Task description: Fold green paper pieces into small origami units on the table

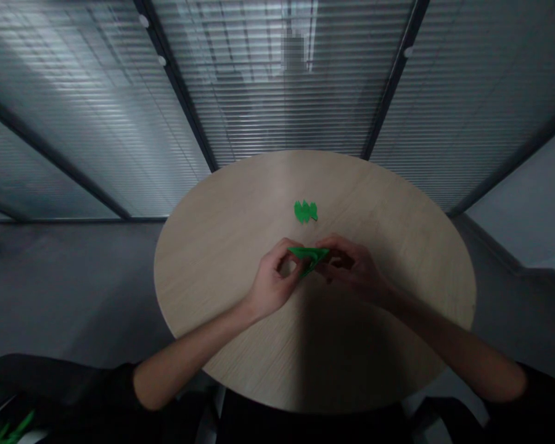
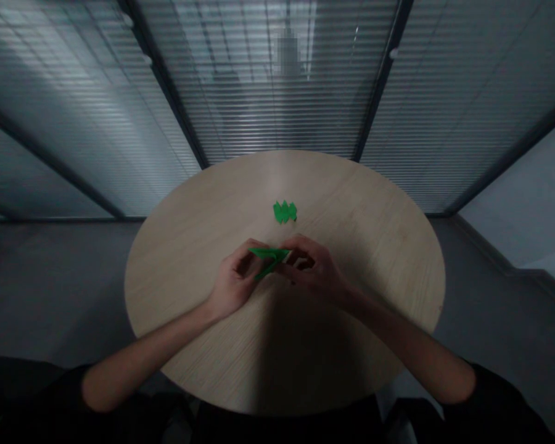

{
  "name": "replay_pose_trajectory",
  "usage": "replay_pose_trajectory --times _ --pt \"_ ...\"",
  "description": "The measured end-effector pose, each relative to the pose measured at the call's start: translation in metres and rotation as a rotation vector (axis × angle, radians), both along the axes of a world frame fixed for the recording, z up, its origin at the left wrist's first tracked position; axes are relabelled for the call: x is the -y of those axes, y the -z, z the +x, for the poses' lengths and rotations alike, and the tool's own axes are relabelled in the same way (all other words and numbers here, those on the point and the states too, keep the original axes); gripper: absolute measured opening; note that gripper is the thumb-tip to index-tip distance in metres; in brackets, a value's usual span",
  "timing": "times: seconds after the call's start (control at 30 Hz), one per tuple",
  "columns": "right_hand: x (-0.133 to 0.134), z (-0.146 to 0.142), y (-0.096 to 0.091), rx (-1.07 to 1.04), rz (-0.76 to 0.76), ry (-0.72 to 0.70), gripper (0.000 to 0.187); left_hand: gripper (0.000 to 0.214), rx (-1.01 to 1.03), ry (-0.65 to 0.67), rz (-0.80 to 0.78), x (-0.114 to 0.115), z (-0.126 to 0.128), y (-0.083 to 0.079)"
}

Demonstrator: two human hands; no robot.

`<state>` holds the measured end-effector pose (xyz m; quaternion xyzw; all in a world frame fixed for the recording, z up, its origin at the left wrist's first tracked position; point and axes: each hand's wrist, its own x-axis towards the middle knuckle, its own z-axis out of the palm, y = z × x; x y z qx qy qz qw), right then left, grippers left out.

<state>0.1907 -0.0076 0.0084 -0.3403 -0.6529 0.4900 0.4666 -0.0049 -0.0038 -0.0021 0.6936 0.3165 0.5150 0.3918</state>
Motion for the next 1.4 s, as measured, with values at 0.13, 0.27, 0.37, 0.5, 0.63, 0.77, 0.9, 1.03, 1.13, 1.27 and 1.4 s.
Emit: replay_pose_trajectory --times 0.13,0.27,0.37,0.5,0.63,0.77,0.9,1.03,1.13,1.27,1.4 --pt "0.0 -0.001 0.002 -0.01 -0.016 -0.004 0.021 0.023 0.118 0.002 -0.01 0.001 0.002 0.003" --pt "-0.001 0.0 0.003 -0.031 0.022 0.033 0.019 0.033 0.192 0.024 0.076 0.004 0.0 0.003" --pt "0.0 0.0 0.002 -0.016 0.052 0.05 0.017 0.024 0.107 0.04 0.154 0.008 -0.004 0.001" --pt "0.001 0.0 0.0 0.021 0.109 0.072 0.015 0.038 0.105 0.053 0.168 0.011 -0.005 0.001" --pt "0.001 0.0 0.001 0.06 0.161 0.122 0.015 0.035 0.133 0.076 0.114 0.01 -0.005 0.003" --pt "0.001 0.001 0.001 0.082 0.19 0.143 0.014 0.04 0.11 0.076 0.137 0.009 -0.005 0.002" --pt "0.002 0.001 -0.001 0.112 0.186 0.149 0.012 0.021 0.088 -0.031 0.134 0.008 -0.004 0.002" --pt "0.004 0.0 -0.002 0.139 0.157 0.15 0.013 0.013 0.133 -0.057 0.049 0.007 -0.002 0.001" --pt "0.004 -0.001 -0.002 0.137 0.157 0.17 0.015 0.01 0.161 -0.05 -0.01 0.007 -0.001 0.0" --pt "0.004 -0.001 -0.002 0.133 0.175 0.185 0.016 0.009 0.176 -0.056 -0.012 0.007 0.0 -0.001" --pt "0.004 -0.001 -0.003 0.152 0.204 0.18 0.015 0.007 0.127 -0.073 0.025 0.008 -0.002 -0.001"
